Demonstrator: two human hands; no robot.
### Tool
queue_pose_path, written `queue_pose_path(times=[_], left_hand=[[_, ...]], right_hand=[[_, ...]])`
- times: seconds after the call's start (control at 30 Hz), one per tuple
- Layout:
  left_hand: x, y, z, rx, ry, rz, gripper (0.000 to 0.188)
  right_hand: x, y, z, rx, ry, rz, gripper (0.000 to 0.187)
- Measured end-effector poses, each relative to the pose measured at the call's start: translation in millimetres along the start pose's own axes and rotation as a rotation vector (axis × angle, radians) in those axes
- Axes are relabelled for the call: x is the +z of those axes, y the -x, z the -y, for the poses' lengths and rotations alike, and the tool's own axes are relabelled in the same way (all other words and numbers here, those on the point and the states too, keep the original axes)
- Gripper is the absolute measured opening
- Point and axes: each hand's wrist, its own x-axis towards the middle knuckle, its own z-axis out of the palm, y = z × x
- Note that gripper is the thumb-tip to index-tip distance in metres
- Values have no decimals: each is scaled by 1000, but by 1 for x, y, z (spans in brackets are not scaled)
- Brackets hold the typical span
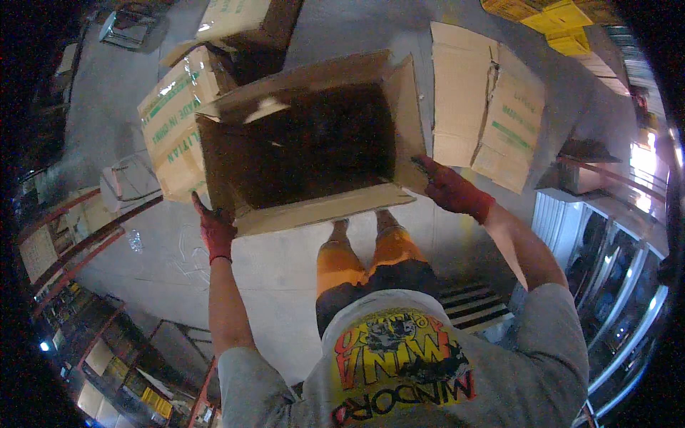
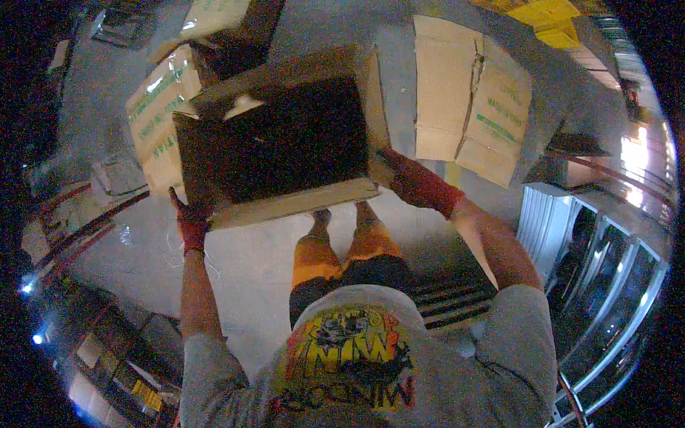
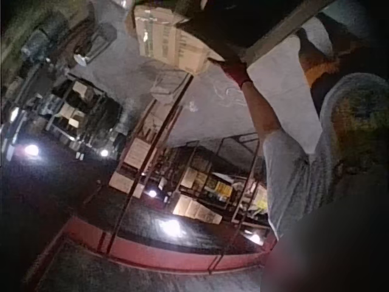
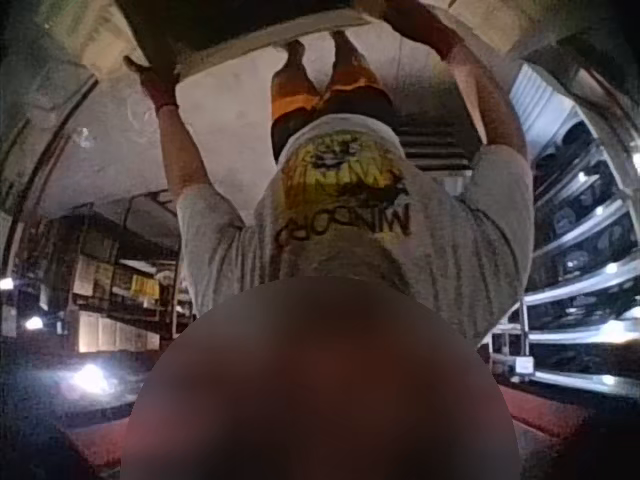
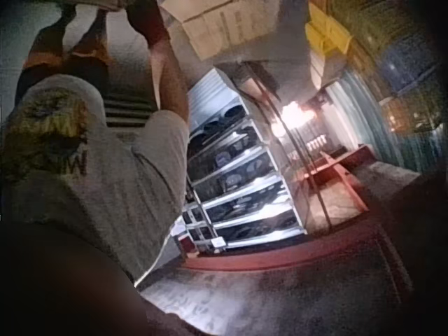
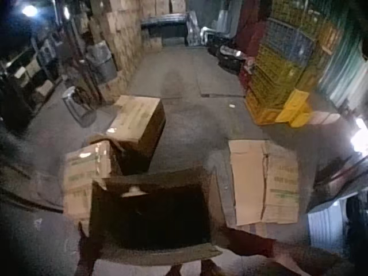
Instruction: The person walks through a warehouse, picks up a yellow crate, and then uses a box cutter to cut open several cardboard boxes. They slice through tape and plastic straps, then flatten the boxes.
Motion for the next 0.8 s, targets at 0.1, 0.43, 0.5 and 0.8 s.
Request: queue_pose_path(times=[0.1,0.43,0.5,0.8], left_hand=[[18,-4,1,-313,553,-22,69],[35,-1,7,-37,240,-113,64],[32,-2,4,-362,544,25,69],[42,-3,9,-102,351,-33,47]], right_hand=[[-1,5,-9,-110,51,-121,67],[-18,30,4,324,-439,-161,45],[-20,37,6,440,-410,-302,39],[-6,22,-12,265,-798,-320,35]])
